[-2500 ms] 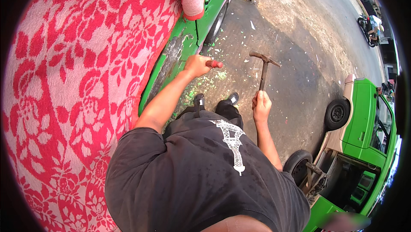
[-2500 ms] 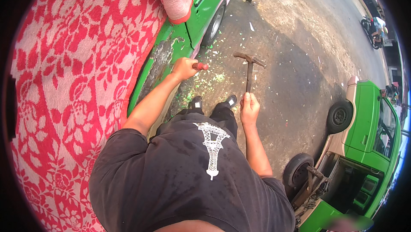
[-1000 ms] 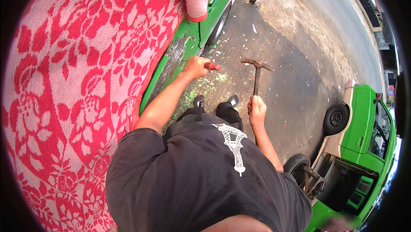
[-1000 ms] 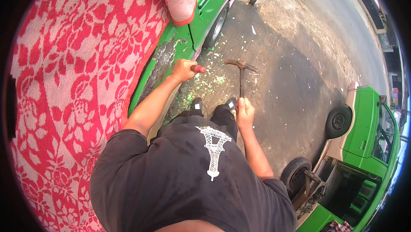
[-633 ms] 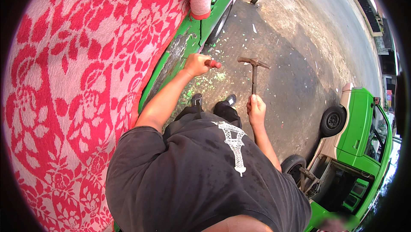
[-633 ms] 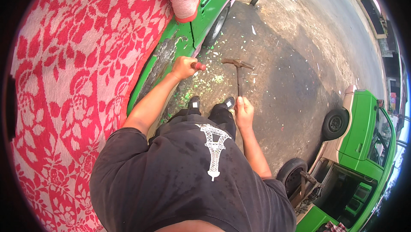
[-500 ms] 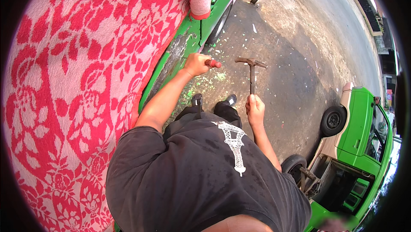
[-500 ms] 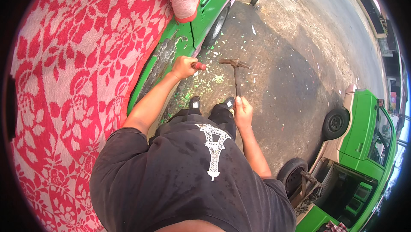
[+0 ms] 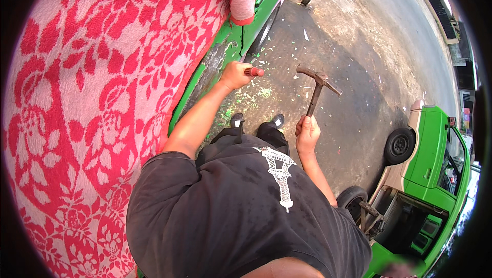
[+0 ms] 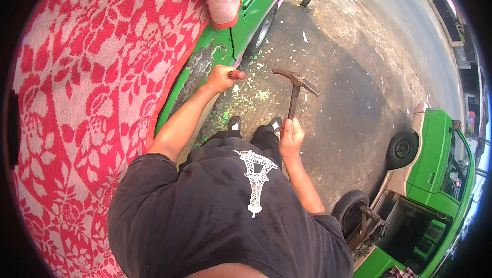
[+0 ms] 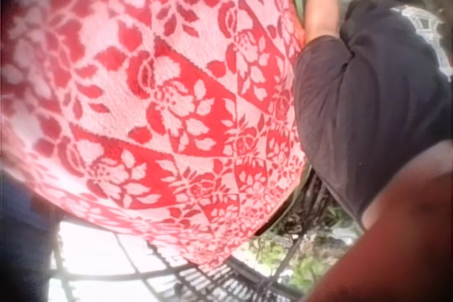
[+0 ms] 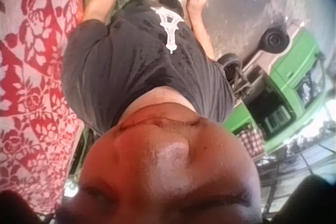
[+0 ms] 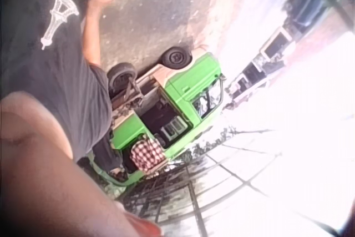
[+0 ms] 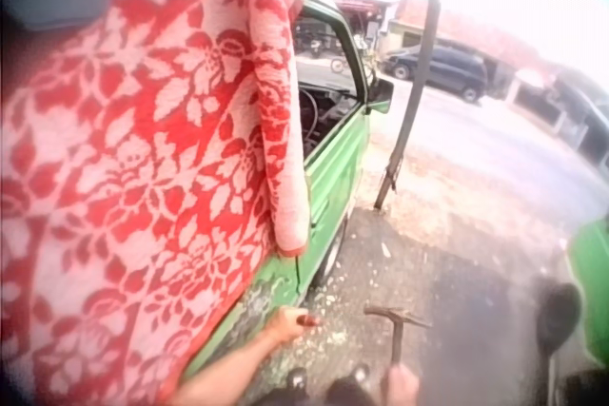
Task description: The person uses a hammer and a chisel to chip away old paint from the side of a green car. They repeatedly strike the chisel with the hammer to remove paint flakes from the vehicle's body panel.
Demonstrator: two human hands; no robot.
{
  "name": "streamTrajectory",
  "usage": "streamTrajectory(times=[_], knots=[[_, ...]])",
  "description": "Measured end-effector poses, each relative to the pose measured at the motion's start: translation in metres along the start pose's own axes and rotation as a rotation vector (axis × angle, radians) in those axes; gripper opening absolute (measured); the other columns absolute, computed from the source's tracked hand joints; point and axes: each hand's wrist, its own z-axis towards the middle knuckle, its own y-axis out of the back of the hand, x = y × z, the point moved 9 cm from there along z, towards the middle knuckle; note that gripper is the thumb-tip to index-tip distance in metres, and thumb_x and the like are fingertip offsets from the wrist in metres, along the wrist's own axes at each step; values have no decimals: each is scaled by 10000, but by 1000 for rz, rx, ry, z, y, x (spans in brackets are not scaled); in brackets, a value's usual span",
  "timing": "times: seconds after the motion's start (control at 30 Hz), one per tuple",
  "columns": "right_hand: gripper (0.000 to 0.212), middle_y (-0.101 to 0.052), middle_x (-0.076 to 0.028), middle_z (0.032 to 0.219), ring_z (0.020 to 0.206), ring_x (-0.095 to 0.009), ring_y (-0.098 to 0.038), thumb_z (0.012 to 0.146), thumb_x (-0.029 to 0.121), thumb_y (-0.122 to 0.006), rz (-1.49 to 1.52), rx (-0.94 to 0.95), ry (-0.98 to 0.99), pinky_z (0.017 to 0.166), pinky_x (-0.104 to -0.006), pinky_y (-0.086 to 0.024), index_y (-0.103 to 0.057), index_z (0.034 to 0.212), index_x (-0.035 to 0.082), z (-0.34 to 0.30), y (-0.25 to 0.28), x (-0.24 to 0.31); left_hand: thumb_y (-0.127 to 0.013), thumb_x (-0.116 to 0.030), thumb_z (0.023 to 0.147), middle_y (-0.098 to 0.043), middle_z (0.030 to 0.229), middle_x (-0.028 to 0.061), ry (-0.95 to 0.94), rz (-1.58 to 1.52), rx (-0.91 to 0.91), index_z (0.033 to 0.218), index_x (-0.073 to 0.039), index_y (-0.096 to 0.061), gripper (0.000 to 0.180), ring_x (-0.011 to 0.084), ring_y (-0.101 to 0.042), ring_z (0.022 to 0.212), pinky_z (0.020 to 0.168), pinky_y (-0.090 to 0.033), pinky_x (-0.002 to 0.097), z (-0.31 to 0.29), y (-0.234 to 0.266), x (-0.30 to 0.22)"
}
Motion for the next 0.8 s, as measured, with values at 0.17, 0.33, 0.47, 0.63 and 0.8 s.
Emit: streamTrajectory(times=[0.17,0.33,0.47,0.63,0.8], knots=[[339,-453,-68,579,525,-121,-433,1013,252,-550,-327,84,100,510,-331,-386,-521,770,18,1,-25,0,-787,-272,753,-538,568,128,62,-150,-76,678,-39,-618,298,222,-531,498,526,-430,370,-1,11,12],[359,-507,-11,603,565,-81,-458,1026,262,-533,-62,53,54,518,-273,-386,-537,760,22,8,-8,30,-790,-287,751,-523,573,155,31,-102,-23,650,-36,-573,347,290,-524,499,514,-412,396,-12,2,8],[368,-502,26,632,572,-60,-432,1031,268,-529,-22,59,-3,510,-251,-355,-528,748,34,16,-6,25,-797,-264,724,-547,590,154,-111,-22,-40,626,-55,-543,343,370,-553,565,518,-415,426,-16,5,-15],[349,-488,40,645,579,-46,-414,1031,261,-533,38,78,-71,515,-233,-339,-529,756,46,15,-5,14,-797,-245,715,-546,581,144,-85,-54,-55,617,-66,-533,334,360,-562,558,512,-412,428,-15,12,-17],[341,-472,45,640,555,-39,-393,1035,262,-524,26,77,-60,494,-219,-318,-520,758,63,14,-6,16,-785,-199,687,-553,586,132,-130,-20,-55,607,-75,-523,300,351,-570,567,514,-419,428,-14,4,-13]])
